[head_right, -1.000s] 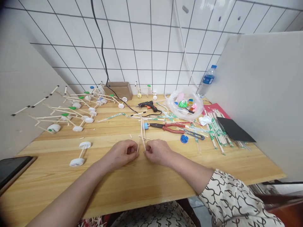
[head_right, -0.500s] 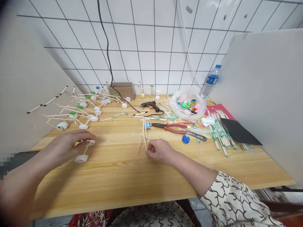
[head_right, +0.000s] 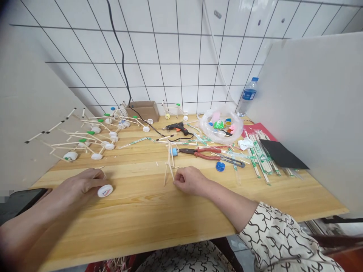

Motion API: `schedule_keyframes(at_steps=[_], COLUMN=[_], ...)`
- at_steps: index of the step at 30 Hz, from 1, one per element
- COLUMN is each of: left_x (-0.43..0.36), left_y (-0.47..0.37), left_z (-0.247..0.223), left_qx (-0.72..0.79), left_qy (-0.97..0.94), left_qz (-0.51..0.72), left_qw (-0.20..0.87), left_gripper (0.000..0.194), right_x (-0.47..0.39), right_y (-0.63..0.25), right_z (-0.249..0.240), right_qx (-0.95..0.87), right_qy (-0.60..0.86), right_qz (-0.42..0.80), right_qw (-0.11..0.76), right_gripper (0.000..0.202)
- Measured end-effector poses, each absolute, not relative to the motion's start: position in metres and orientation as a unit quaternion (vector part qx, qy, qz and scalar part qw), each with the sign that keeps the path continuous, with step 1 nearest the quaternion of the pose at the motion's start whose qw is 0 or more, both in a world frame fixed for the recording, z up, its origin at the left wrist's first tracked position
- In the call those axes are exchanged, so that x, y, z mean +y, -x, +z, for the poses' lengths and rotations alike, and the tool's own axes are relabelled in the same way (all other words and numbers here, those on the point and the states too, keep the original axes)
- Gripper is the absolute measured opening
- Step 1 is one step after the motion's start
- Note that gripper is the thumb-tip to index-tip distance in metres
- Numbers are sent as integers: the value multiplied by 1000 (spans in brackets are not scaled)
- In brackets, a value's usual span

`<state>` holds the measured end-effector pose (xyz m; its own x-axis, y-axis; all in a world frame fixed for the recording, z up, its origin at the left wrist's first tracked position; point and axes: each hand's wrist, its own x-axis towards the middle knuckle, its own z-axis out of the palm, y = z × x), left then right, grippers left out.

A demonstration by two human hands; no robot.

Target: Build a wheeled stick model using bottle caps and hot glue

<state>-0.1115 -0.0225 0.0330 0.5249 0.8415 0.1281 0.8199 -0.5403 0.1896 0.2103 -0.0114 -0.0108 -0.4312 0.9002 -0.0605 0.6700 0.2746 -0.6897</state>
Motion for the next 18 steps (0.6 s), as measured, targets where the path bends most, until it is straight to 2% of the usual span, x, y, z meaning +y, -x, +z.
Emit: schedule_keyframes(at_steps=[5, 11, 14, 18], left_x=[-46, -52, -44, -35], left_y=[47, -18, -32, -34], left_z=[35, 32, 22, 3], left_qx=[391, 362, 353, 348], left_qy=[-915, -931, -934, -932], left_qz=[94, 32, 35, 78], left_qw=[-1, 28, 42, 58], left_gripper=[32, 16, 12, 10], right_x=[-12, -21, -24, -24], right_y=[-210, -216, -222, -228], right_z=[-2, 24, 29, 24], right_qx=[-761, -750, -769, -805], right_qy=[507, 479, 439, 428], right_qz=[354, 388, 411, 371], right_qw=[194, 237, 218, 179], right_gripper=[7, 16, 16, 16])
